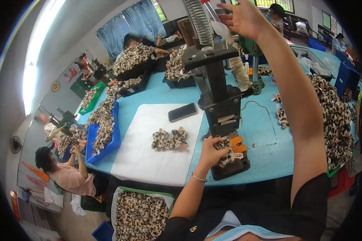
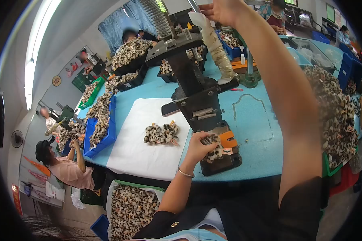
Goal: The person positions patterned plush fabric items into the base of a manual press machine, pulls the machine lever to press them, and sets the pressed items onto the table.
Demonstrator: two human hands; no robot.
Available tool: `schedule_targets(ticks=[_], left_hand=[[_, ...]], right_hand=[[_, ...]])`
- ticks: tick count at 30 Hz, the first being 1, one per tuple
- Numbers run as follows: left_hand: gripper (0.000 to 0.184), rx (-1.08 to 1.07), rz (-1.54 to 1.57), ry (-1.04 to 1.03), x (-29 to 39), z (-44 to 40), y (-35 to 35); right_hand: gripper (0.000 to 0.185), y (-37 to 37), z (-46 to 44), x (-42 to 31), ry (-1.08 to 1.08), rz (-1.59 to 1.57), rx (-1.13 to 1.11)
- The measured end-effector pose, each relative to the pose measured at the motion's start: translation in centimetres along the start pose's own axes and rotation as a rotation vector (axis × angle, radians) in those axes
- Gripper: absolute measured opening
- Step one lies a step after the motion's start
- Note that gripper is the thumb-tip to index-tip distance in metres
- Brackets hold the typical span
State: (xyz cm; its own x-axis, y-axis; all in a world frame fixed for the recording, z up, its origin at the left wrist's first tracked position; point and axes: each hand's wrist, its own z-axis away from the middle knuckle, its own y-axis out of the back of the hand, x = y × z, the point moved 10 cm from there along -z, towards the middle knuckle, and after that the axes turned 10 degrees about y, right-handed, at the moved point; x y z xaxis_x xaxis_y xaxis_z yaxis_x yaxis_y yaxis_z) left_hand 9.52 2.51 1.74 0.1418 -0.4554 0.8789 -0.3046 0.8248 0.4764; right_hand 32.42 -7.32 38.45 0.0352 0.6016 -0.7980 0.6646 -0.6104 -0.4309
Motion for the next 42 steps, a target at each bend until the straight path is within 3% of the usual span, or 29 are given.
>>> schedule_targets(ticks=[2, 3, 6, 9, 13, 17, 20, 22, 23, 26, 28, 30, 32, 33, 34, 35, 37, 39, 41, 42], left_hand=[[0.043, 0.080, 0.004, -0.054, 0.7, -0.8, 1.6], [0.044, 0.033, 0.044, 0.009, 0.3, 2.6, -1.5], [0.044, 0.009, -0.024, -0.026, 0.2, 0.8, -0.4], [0.043, 0.043, -0.029, -0.024, 0.8, 1.3, 0.0], [0.041, 0.011, 0.013, -0.032, 0.4, 0.7, -0.2], [0.041, 0.048, 0.171, -0.038, -0.7, 1.2, -0.4], [0.040, 0.059, 0.208, -0.058, 1.0, -0.2, 0.1], [0.042, 0.003, 0.107, -0.080, 0.8, 0.9, 0.0], [0.044, -0.005, 0.125, -0.081, 0.0, 0.0, -0.5], [0.047, 0.058, 0.094, -0.081, -0.7, 1.1, -0.2], [0.045, 0.234, -0.012, -0.162, 3.9, 3.4, 2.8], [0.048, 0.209, 0.073, 0.001, 2.1, 3.9, 3.1], [0.047, 0.235, 0.083, 0.107, -0.4, 4.3, 3.6], [0.045, 0.267, 0.051, 0.138, -2.5, 4.0, 3.7], [0.044, 0.295, 0.019, 0.173, -4.0, 4.2, 3.9], [0.043, 0.253, 0.014, 0.206, -4.7, 4.4, 3.7], [0.045, 0.176, 0.015, 0.259, -5.5, 3.9, 2.9], [0.040, 0.082, 0.156, 0.337, -6.1, 3.0, 1.9], [0.034, 0.014, 0.332, 0.370, -5.3, 3.2, 0.9], [0.031, 0.013, 0.453, 0.344, -3.3, 3.3, 0.8]], right_hand=[[0.072, -0.8, -1.2, -0.2, -0.013, 0.105, -0.006], [0.071, -0.4, 1.0, 1.2, -0.037, 0.164, 0.029], [0.075, -2.2, 1.9, 0.9, 0.176, 0.155, 0.099], [0.076, -2.4, 3.4, -0.6, 0.250, 0.198, 0.116], [0.072, -3.8, 10.7, -4.2, 0.517, 0.107, 0.171], [0.085, -1.6, 28.4, -4.0, 0.956, 0.084, -0.075], [0.050, -6.4, 29.0, -5.8, 1.149, 0.281, -0.439], [0.052, -6.9, 26.5, -6.4, 1.142, 0.204, -0.415], [0.053, -5.5, 23.5, -6.8, 1.039, 0.152, -0.352], [0.055, 0.7, 11.2, -4.5, 0.735, 0.320, 0.210], [0.055, 1.6, 4.7, -0.4, 0.353, 0.315, 0.137], [0.055, 1.3, 2.7, 2.7, 0.147, 0.308, 0.027], [0.055, 1.9, 4.6, 3.0, 0.243, 0.287, 0.050], [0.050, 2.0, 8.5, 1.9, 0.413, 0.391, 0.165], [0.045, 4.3, 11.9, 1.0, 0.724, 0.478, 0.180], [0.038, 5.6, 17.3, 1.4, 0.754, 0.631, 0.354], [0.039, 12.7, 24.6, 10.9, 0.489, 0.739, 0.475], [0.032, 11.7, 28.5, 21.7, -0.020, 0.753, 0.262], [0.028, 8.4, 31.2, 26.0, -0.475, 0.374, 0.141], [0.026, 7.9, 31.4, 26.8, -0.488, 0.397, 0.057]])
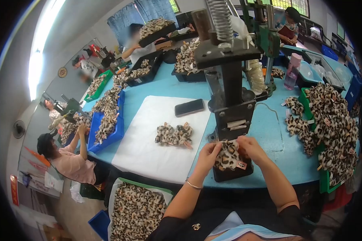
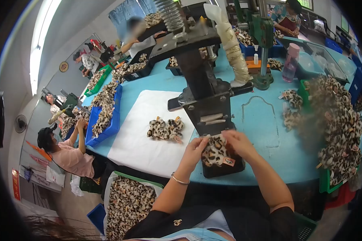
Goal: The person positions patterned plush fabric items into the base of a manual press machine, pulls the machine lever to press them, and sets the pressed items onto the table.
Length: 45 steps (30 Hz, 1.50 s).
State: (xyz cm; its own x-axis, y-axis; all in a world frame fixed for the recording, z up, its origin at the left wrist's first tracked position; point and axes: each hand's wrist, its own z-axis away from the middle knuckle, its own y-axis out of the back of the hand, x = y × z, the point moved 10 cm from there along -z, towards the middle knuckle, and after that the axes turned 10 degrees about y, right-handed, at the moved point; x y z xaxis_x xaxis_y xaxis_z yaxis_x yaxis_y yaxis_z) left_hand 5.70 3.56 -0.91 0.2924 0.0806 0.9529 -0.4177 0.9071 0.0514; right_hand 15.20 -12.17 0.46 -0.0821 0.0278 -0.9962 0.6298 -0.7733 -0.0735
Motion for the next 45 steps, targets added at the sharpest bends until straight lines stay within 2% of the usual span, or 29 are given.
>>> schedule_targets(ticks=[2, 5, 7, 9, 10, 12, 13, 14, 16, 17, 19, 20, 24, 27, 32, 33, 34, 38, 40, 43, 44, 45], left_hand=[[0.024, -0.075, 0.172, 0.001, 1.2, 0.2, -1.2], [0.015, -0.199, 0.342, 0.055, 0.9, 0.8, -1.4], [0.010, -0.298, 0.488, 0.101, 0.5, 1.6, -2.0], [0.011, -0.319, 0.535, -0.062, 3.7, 3.9, -2.5], [0.012, -0.336, 0.550, -0.131, 4.6, 4.8, -2.7], [0.015, -0.239, 0.286, -0.209, 3.3, 5.0, -2.1], [0.017, -0.192, 0.153, -0.240, 2.9, 5.0, -2.1], [0.019, -0.169, 0.204, -0.295, 2.7, 5.3, -2.3], [0.021, -0.250, 0.352, -0.261, 3.3, 6.0, -2.7], [0.021, -0.301, 0.426, -0.243, 3.5, 6.1, -3.0], [0.024, -0.318, 0.348, -0.243, 3.4, 6.2, -2.9], [0.025, -0.343, 0.314, -0.244, 3.5, 6.3, -2.9], [0.026, -0.362, 0.090, -0.090, 3.5, 6.5, -3.5], [0.023, -0.290, -0.115, -0.138, 1.1, 5.6, -2.1], [0.024, -0.357, -0.297, -0.459, 4.7, 7.4, -3.2], [0.025, -0.351, -0.321, -0.500, 5.3, 7.5, -3.5], [0.025, -0.357, -0.318, -0.625, 5.5, 7.3, -3.8], [0.023, -0.111, -0.224, -0.514, 3.6, 6.1, -2.3], [0.021, -0.003, -0.162, -0.441, 3.0, 5.1, -1.9], [0.019, 0.087, 0.193, -0.294, 1.6, 2.6, -1.8], [0.021, 0.091, 0.282, -0.326, 2.2, 2.1, -2.0], [0.021, 0.105, 0.365, -0.283, 2.5, 1.7, -1.9]], right_hand=[[0.021, -2.1, -1.1, 0.7, 0.030, 0.101, -0.169], [0.015, -1.1, -0.5, -2.7, 0.522, 0.354, 0.093], [0.010, -2.4, 3.9, -6.6, 0.875, 0.689, 0.206], [0.009, -4.1, 7.8, -9.6, 1.113, 0.671, 0.212], [0.013, -3.6, 7.4, -9.0, 0.991, 0.487, 0.189], [0.022, -3.0, 6.3, -7.0, 0.727, 0.136, 0.147], [0.025, -3.6, 6.0, -7.1, 0.671, 0.169, 0.076], [0.029, -3.9, 5.9, -7.1, 0.608, 0.202, 0.010], [0.033, -4.0, 6.1, -7.4, 0.485, 0.268, -0.080], [0.034, -4.4, 6.3, -8.1, 0.563, 0.358, -0.131], [0.034, -4.3, 7.2, -9.1, 0.708, 0.564, -0.209], [0.037, -4.5, 7.5, -8.7, 0.695, 0.629, -0.246], [0.036, -4.2, 9.6, -9.5, 1.006, 0.842, -0.080], [0.034, -4.4, 10.8, -9.4, 1.143, 0.918, -0.071], [0.029, -5.6, 12.6, -8.0, 1.300, 0.896, -0.120], [0.029, -5.3, 12.3, -7.6, 1.280, 0.903, -0.078], [0.029, -4.7, 11.6, -7.4, 1.264, 0.908, -0.038], [0.031, -4.4, 8.8, -8.2, 1.169, 0.872, 0.073], [0.031, -4.2, 6.7, -8.2, 1.039, 0.850, 0.104], [0.031, -3.0, 3.1, -7.1, 0.777, 0.770, 0.090], [0.032, -2.4, 1.9, -6.4, 0.680, 0.733, 0.078], [0.033, -2.0, 0.3, -5.2, 0.546, 0.559, 0.000]])
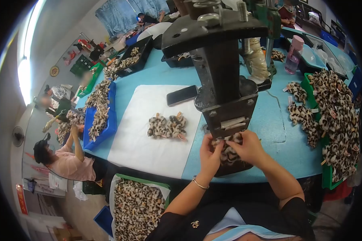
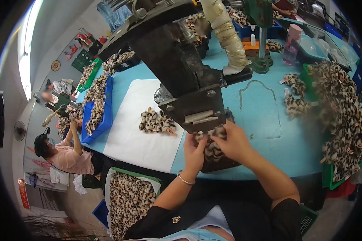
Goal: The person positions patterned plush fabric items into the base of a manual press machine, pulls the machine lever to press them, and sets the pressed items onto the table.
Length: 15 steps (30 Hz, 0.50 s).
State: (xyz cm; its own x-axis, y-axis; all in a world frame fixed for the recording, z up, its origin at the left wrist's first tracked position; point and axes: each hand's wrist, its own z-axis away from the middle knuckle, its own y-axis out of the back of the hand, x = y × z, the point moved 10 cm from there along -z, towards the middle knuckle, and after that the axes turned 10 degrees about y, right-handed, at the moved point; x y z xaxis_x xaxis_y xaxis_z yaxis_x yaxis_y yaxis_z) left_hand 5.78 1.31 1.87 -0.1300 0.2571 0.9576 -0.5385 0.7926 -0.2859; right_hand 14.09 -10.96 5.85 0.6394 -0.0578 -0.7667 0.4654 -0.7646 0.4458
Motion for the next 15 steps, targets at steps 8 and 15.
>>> schedule_targets(ticks=[8, 15], left_hand=[[0.022, -0.093, -0.175, 0.172, -3.8, -1.3, 0.9], [0.016, -0.116, -0.206, 0.096, -1.3, -0.6, -0.1]], right_hand=[[0.030, -2.8, 2.1, 5.7, -0.668, -0.777, -0.118], [0.026, -1.6, 1.2, 5.4, -0.417, -0.583, -0.019]])
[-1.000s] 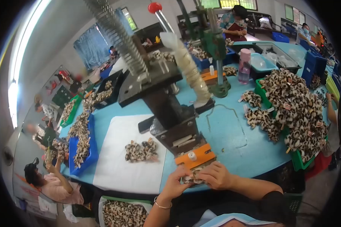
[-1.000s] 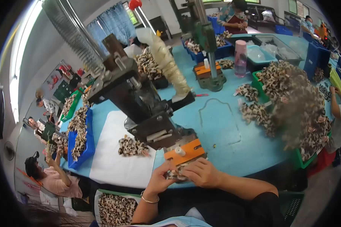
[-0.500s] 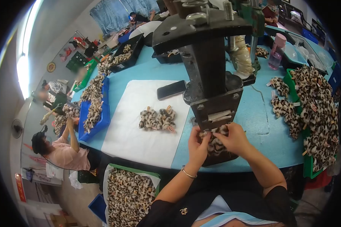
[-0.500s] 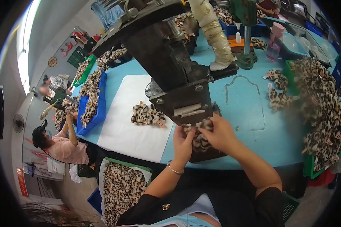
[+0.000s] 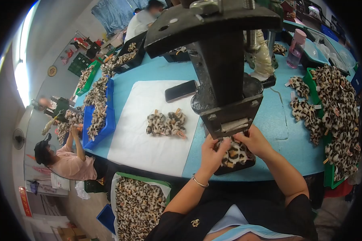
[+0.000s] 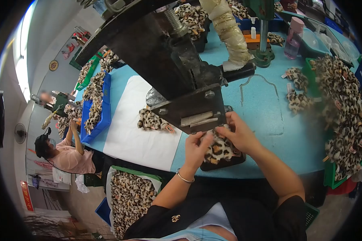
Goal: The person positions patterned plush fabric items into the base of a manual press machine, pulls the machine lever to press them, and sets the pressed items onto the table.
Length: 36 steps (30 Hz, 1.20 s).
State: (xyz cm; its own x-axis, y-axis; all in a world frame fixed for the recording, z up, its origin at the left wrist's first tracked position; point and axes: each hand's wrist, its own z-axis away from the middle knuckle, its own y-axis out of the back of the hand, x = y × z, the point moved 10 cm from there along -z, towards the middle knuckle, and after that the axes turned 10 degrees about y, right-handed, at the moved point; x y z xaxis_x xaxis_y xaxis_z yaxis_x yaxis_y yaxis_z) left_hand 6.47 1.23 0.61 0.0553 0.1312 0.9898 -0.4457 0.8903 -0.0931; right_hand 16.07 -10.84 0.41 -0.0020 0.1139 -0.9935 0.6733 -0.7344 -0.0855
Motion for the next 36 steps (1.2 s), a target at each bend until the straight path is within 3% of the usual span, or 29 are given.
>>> schedule_targets(ticks=[3, 6, 9, 12, 15, 18, 21, 22, 23, 25, 27, 28, 29, 31, 33, 35, 36], left_hand=[[0.024, 0.079, -0.289, -0.162, 2.8, 0.6, -0.7], [0.030, 0.075, -0.299, -0.155, 2.4, 0.3, -0.5], [0.031, 0.052, -0.278, -0.139, 2.4, 0.4, -0.6], [0.033, 0.038, -0.268, -0.143, 2.4, 0.4, -0.6], [0.034, 0.038, -0.282, -0.157, 2.0, 0.3, -0.5], [0.035, 0.043, -0.263, -0.150, 1.8, 0.4, -0.5], [0.036, 0.051, -0.307, -0.164, 1.9, 0.5, -0.5], [0.036, 0.059, -0.323, -0.183, 2.2, 0.6, -0.5], [0.037, 0.067, -0.339, -0.202, 2.5, 0.7, -0.4], [0.038, 0.074, -0.351, -0.234, 2.8, 0.6, -0.5], [0.038, 0.057, -0.375, -0.220, 2.4, 0.6, -0.5], [0.038, 0.055, -0.389, -0.221, 2.3, 0.7, -0.4], [0.037, 0.054, -0.404, -0.221, 2.3, 0.6, -0.5], [0.037, 0.062, -0.418, -0.210, 2.5, 0.6, -0.6], [0.036, 0.081, -0.416, -0.186, 2.5, 0.8, -0.5], [0.036, 0.079, -0.381, -0.199, 1.8, 0.7, -0.3], [0.036, 0.073, -0.363, -0.200, 1.5, 0.7, -0.3]], right_hand=[[0.026, 1.1, -0.6, 0.0, 0.106, 0.017, 0.079], [0.026, -0.6, -1.3, -1.0, 0.205, 0.189, -0.106], [0.027, -1.2, -1.9, -0.5, -0.020, 0.006, -0.128], [0.027, -2.5, -2.8, -0.1, -0.080, -0.284, -0.233], [0.027, -2.3, -2.7, -0.4, -0.224, -0.212, -0.230], [0.023, -1.9, -2.8, 0.7, -0.228, -0.139, -0.218], [0.019, 2.5, -3.3, 1.2, 0.195, 0.052, 0.169], [0.021, 4.3, -1.7, -3.7, 0.416, -0.038, 0.447], [0.026, 6.3, -0.1, -8.4, 0.537, 0.092, 0.644], [0.032, 7.4, 2.0, -18.7, 0.911, 0.290, 0.835], [0.043, 6.7, -2.3, -26.4, 0.946, 0.254, 0.653], [0.051, 6.3, -6.4, -29.0, 0.863, 0.017, 0.451], [0.060, 4.5, -10.4, -30.7, 0.583, -0.079, 0.196], [0.064, 4.0, -15.4, -33.3, 0.378, 0.022, 0.024], [0.039, 2.1, -13.9, -33.9, 0.337, 0.178, 0.298], [0.059, 5.8, -12.0, -33.9, 0.677, 0.103, 0.357], [0.056, 6.5, -7.9, -33.7, 0.912, 0.053, 0.392]])
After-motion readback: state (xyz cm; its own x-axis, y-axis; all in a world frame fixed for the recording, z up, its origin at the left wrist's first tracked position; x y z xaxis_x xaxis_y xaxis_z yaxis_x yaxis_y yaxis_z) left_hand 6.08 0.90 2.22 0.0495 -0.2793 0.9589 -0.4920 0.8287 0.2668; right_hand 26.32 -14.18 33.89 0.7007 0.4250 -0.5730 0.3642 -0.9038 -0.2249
